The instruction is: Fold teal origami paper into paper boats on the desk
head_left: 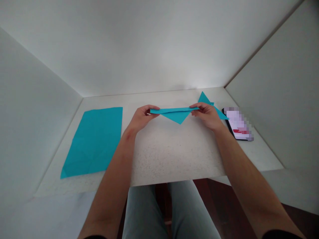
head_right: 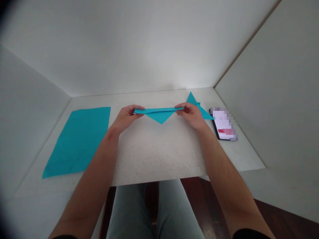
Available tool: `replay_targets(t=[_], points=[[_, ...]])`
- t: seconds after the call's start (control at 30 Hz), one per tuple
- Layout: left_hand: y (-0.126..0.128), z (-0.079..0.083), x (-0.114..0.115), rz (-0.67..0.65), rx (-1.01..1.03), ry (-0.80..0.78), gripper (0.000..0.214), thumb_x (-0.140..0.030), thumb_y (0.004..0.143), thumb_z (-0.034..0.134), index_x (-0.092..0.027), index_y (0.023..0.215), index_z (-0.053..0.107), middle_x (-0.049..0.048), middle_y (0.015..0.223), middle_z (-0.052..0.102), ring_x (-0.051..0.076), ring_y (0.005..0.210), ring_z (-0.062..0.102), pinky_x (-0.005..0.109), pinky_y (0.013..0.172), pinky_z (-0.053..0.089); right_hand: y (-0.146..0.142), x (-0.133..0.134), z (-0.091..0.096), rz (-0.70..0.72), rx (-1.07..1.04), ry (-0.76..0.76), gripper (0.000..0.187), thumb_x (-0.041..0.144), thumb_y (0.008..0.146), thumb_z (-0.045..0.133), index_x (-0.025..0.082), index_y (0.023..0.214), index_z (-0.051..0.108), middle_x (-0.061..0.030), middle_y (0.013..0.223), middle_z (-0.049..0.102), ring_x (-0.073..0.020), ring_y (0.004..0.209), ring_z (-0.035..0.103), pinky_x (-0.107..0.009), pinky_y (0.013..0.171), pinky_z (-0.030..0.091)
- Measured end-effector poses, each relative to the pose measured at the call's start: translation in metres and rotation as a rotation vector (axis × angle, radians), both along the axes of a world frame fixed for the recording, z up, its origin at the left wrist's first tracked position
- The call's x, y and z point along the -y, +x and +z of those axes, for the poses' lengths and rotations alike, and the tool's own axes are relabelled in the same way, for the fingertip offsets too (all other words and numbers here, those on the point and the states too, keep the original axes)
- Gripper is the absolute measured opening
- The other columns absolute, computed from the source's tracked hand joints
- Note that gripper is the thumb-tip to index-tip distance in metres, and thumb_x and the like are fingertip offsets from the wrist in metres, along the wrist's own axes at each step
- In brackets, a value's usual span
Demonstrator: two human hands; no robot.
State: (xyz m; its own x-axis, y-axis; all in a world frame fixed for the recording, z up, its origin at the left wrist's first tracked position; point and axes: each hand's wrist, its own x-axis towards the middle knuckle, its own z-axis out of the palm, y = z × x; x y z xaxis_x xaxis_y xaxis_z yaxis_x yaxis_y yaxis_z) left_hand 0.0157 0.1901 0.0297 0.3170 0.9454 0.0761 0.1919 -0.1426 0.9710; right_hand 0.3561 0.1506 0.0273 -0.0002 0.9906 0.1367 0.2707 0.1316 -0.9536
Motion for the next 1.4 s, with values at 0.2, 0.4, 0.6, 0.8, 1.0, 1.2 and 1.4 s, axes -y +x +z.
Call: replay_targets(t=[0.2, 0.4, 0.6, 0.8, 1.0, 1.2, 1.4], points=[[-0.002, 0.004, 0.0, 0.107, -0.195, 0.111, 0.037, -0.056, 0.09, 0.074, -0.021, 0.08, 0.072, 0.0049, 0.098, 0.07, 0.018, 0.088, 0.062, 0.03, 0.075, 0.05, 0.004, -0.003, -0.002, -0.103, 0.227, 0.166, 0.049, 0.069, 0.086, 0.079, 0.026, 0.074, 0.059, -0.0019, 0.084, 0.06, -0.0209, 0.081, 0.057, -0.037, 0.073, 0.049], [0.0, -0.002, 0.004, 0.136, -0.442, 0.118, 0.025, -0.047, 0.09, 0.077, -0.024, 0.082, 0.073, 0.0003, 0.072, 0.067, 0.018, 0.07, 0.058, 0.033, 0.067, 0.042, 0.006, 0.0, -0.007, -0.024, 0.303, 0.028, 0.05, 0.075, 0.086, 0.077, 0.027, 0.09, 0.065, -0.0011, 0.078, 0.065, -0.0196, 0.069, 0.055, -0.036, 0.065, 0.046], [0.005, -0.001, 0.006, 0.095, -0.595, 0.233, 0.006, -0.029, 0.089, 0.079, -0.023, 0.09, 0.078, 0.0058, 0.093, 0.076, 0.02, 0.077, 0.064, 0.036, 0.076, 0.049, 0.006, 0.001, -0.009, 0.066, 0.505, 0.061, 0.038, 0.063, 0.09, 0.075, 0.025, 0.092, 0.073, -0.0045, 0.079, 0.07, -0.0216, 0.069, 0.06, -0.04, 0.069, 0.051], [-0.001, 0.005, 0.007, -0.05, -0.584, 0.245, 0.021, -0.042, 0.085, 0.087, -0.024, 0.096, 0.086, 0.007, 0.098, 0.077, 0.02, 0.077, 0.065, 0.037, 0.079, 0.052, 0.008, 0.005, 0.004, 0.184, 0.581, 0.111, 0.035, 0.06, 0.095, 0.072, 0.026, 0.094, 0.081, -0.0091, 0.095, 0.075, -0.0246, 0.078, 0.066, -0.042, 0.075, 0.054], [-0.004, 0.004, 0.007, -0.079, -0.565, 0.211, 0.017, -0.038, 0.097, 0.075, -0.026, 0.097, 0.086, 0.0058, 0.093, 0.081, 0.021, 0.078, 0.068, 0.038, 0.078, 0.052, 0.008, 0.006, 0.005, 0.179, 0.598, 0.089, 0.036, 0.057, 0.1, 0.066, 0.025, 0.094, 0.081, -0.0095, 0.092, 0.076, -0.0262, 0.079, 0.067, -0.043, 0.077, 0.054], [0.001, -0.002, 0.007, 0.025, -0.657, 0.201, 0.027, -0.037, 0.088, 0.087, -0.021, 0.109, 0.081, 0.0072, 0.11, 0.076, 0.018, 0.079, 0.065, 0.035, 0.081, 0.052, 0.006, 0.002, -0.005, 0.081, 0.634, 0.05, 0.029, 0.047, 0.09, 0.078, 0.022, 0.103, 0.08, -0.0089, 0.094, 0.072, -0.0239, 0.077, 0.065, -0.041, 0.078, 0.054], [0.001, -0.005, 0.006, 0.036, -0.642, 0.173, 0.022, -0.034, 0.085, 0.089, -0.02, 0.1, 0.08, 0.0078, 0.105, 0.073, 0.021, 0.085, 0.066, 0.037, 0.083, 0.051, 0.003, 0.004, -0.003, 0.148, 0.611, 0.033, 0.023, 0.044, 0.09, 0.079, 0.023, 0.096, 0.079, -0.0079, 0.094, 0.069, -0.0235, 0.078, 0.063, -0.04, 0.077, 0.054]])
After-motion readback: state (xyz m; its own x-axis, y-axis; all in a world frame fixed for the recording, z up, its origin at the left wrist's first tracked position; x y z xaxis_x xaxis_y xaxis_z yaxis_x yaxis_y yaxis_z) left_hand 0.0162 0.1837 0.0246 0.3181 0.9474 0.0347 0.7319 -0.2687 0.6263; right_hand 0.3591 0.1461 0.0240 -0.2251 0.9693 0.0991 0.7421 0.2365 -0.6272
